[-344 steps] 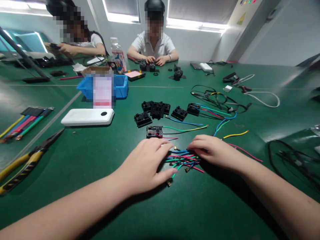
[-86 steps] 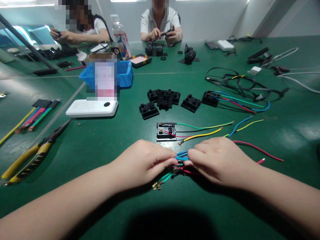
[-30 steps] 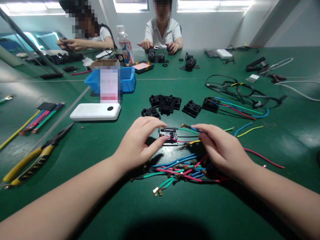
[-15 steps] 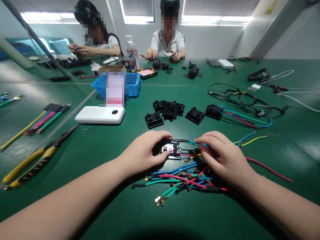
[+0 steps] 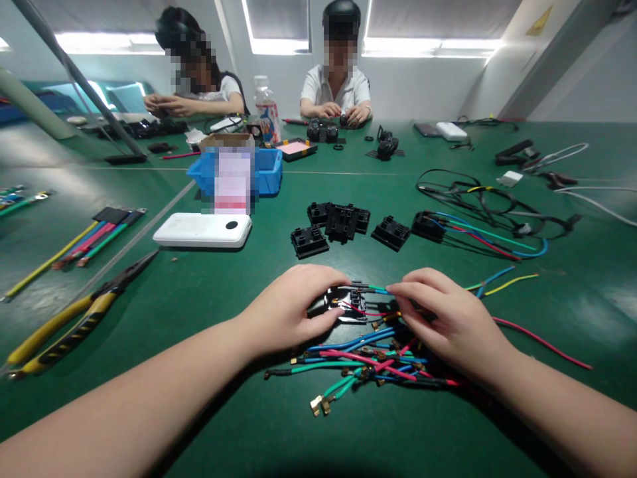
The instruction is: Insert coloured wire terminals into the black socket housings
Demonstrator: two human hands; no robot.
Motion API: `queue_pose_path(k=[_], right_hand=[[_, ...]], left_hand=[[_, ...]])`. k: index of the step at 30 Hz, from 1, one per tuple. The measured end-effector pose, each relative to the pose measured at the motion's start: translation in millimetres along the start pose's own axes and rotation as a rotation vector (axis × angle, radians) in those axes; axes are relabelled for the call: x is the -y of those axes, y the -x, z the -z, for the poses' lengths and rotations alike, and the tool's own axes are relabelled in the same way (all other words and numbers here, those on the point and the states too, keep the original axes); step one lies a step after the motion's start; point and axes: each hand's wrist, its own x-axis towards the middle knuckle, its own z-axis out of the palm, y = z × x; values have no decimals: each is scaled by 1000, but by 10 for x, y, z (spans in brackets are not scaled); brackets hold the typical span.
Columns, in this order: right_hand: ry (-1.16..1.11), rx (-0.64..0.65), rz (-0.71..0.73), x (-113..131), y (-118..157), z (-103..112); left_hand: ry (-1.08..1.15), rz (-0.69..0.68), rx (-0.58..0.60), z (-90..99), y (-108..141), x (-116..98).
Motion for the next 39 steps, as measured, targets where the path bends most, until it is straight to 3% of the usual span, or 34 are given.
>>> queue_pose_path(k=[13,24,39], right_hand=[[104,-78,92,-51,33,-58],[278,-155,188,-31,25,-41],[334,-131,212,-44,21,-29]], left_hand=[[39,-114,-14,-13,-9,44],[-1,-122,-7,-9,-3,64],[-24,-112,-14,-5,3,41]])
